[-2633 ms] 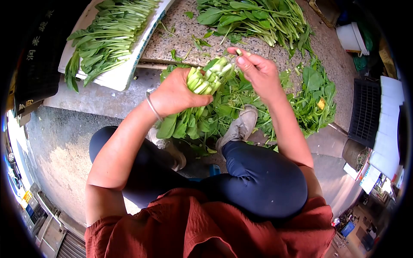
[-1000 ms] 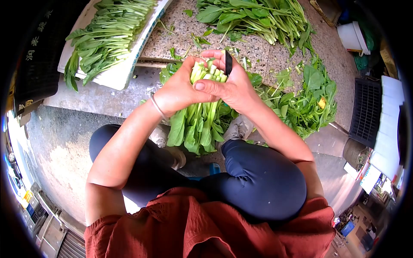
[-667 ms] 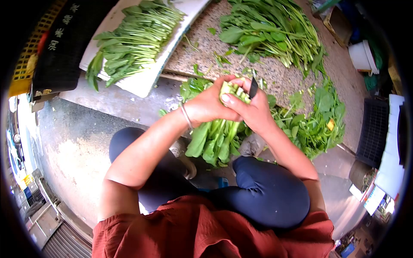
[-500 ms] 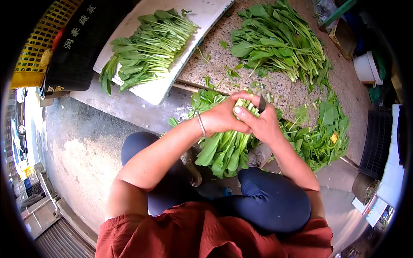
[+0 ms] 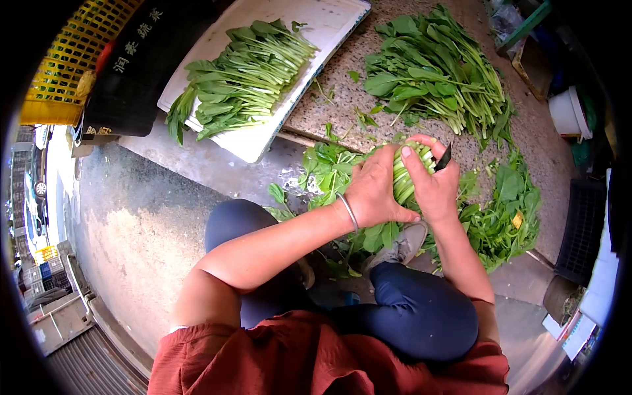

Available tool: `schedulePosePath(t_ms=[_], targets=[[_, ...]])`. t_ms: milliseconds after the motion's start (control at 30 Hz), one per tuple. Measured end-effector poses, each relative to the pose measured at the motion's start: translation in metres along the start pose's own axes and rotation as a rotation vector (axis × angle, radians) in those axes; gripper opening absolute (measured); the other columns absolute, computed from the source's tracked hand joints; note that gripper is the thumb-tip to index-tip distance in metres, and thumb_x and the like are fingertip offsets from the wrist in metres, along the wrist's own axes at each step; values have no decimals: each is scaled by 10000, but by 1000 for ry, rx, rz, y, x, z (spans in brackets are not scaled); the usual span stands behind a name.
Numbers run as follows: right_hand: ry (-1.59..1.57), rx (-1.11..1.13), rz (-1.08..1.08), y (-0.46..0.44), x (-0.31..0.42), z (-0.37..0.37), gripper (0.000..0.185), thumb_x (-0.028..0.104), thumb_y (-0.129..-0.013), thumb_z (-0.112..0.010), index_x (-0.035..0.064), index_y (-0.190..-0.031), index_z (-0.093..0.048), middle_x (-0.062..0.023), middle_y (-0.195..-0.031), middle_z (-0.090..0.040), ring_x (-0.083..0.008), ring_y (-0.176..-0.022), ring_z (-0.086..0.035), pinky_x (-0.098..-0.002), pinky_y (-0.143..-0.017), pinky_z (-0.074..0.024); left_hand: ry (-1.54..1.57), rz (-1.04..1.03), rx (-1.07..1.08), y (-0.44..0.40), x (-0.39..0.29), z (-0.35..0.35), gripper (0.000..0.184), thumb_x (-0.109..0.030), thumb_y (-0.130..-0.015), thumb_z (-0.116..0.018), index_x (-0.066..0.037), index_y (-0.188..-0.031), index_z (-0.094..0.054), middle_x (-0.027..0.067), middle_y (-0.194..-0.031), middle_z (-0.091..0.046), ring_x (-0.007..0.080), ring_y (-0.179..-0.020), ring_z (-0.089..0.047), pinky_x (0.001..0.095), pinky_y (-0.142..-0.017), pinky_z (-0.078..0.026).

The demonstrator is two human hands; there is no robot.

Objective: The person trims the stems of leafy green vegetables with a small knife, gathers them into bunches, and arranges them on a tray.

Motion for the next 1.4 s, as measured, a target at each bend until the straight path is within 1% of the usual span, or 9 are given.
schedulePosePath(t_ms=[300, 567, 700, 800, 867, 967, 1100, 1200, 1400], targets=[[26, 80, -66, -2, 15, -11, 401, 202, -724, -714, 4, -1042, -568, -79, -901, -618, -139, -809, -577, -262, -749, -456, 653, 0, 103, -12, 18, -14, 660, -48, -569, -704, -39, -1165, -420, 79, -1004, -551, 178, -960, -535, 299, -867, -428], [-231, 45, -92, -8, 22, 20, 672, 284, -723, -736, -48, -1227, -442, -51, -902, -549, -89, -749, -540, -223, -690, -451, 934, 134, 88, -20, 12, 13, 706, 84, -577, -644, -41, -1222, -386, 16, -1083, -553, 102, -991, -527, 262, -880, -429], [-255, 10, -147, -10, 4, 37, 562, 239, -776, -692, -29, -1214, -463, -27, -857, -551, -64, -735, -514, -199, -669, -427, 432, 29, -12, -47, 5, 99, 707, 37, -564, -682, -23, -1205, -390, 50, -1011, -561, 167, -949, -560, 280, -895, -457], [-222, -43, -116, -7, -3, 48, 460, 210, -793, -672, -9, -1167, -517, -7, -834, -545, -57, -724, -503, -194, -659, -414, -423, -35, -56, -75, -2, 166, 669, -82, -591, -701, 46, -1175, -402, 155, -940, -599, 216, -875, -603, 317, -826, -491], [-188, -104, -111, -8, -3, 55, 398, 188, -794, -668, -4, -1123, -553, 8, -828, -536, -54, -718, -490, -193, -656, -411, -881, -127, -32, -93, 3, 192, 634, -73, -596, -689, -33, -1171, -425, 146, -940, -614, 309, -840, -609, 344, -727, -499], [-204, -135, -102, -10, -8, 63, 372, 173, -797, -659, 5, -1113, -561, 12, -837, -539, -48, -719, -485, -187, -652, -407, -1294, -244, 109, -121, 36, 209, 539, 20, -663, -572, -132, -1157, -422, 96, -970, -610, 286, -931, -582, 411, -854, -410], [-118, -150, -116, -10, -18, 67, 322, 149, -802, -642, 13, -1088, -578, 15, -832, -545, -45, -709, -480, -181, -637, -398, -1489, 23, 335, -150, 112, 205, 677, 32, -669, -589, -174, -1273, -364, 90, -1205, -516, 253, -1188, -438, 471, -981, -312], [-82, -171, -190, -10, -29, 73, 254, 106, -807, -619, 16, -1044, -598, 24, -800, -548, -38, -673, -471, -175, -601, -379, -1474, 320, 602, -149, 184, 182, 905, 70, -656, -601, -284, -1390, -207, -8, -1475, -140, 210, -1375, -5, 619, -1045, -68], [-56, -141, -270, -18, -48, 76, 262, 105, -805, -621, 13, -1048, -592, 24, -799, -546, -37, -671, -471, -177, -588, -379, -1212, 413, 547, -155, 195, 177, 993, 144, -629, -530, -319, -1403, -114, 13, -1488, -73, 219, -1374, -13, 518, -1087, -87]])
Point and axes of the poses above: each hand's wrist, its own y-axis away from the middle knuckle, its own z-axis out of the back of the hand, x = y × z, the point moved 7 cm from there along -y, towards the middle knuckle
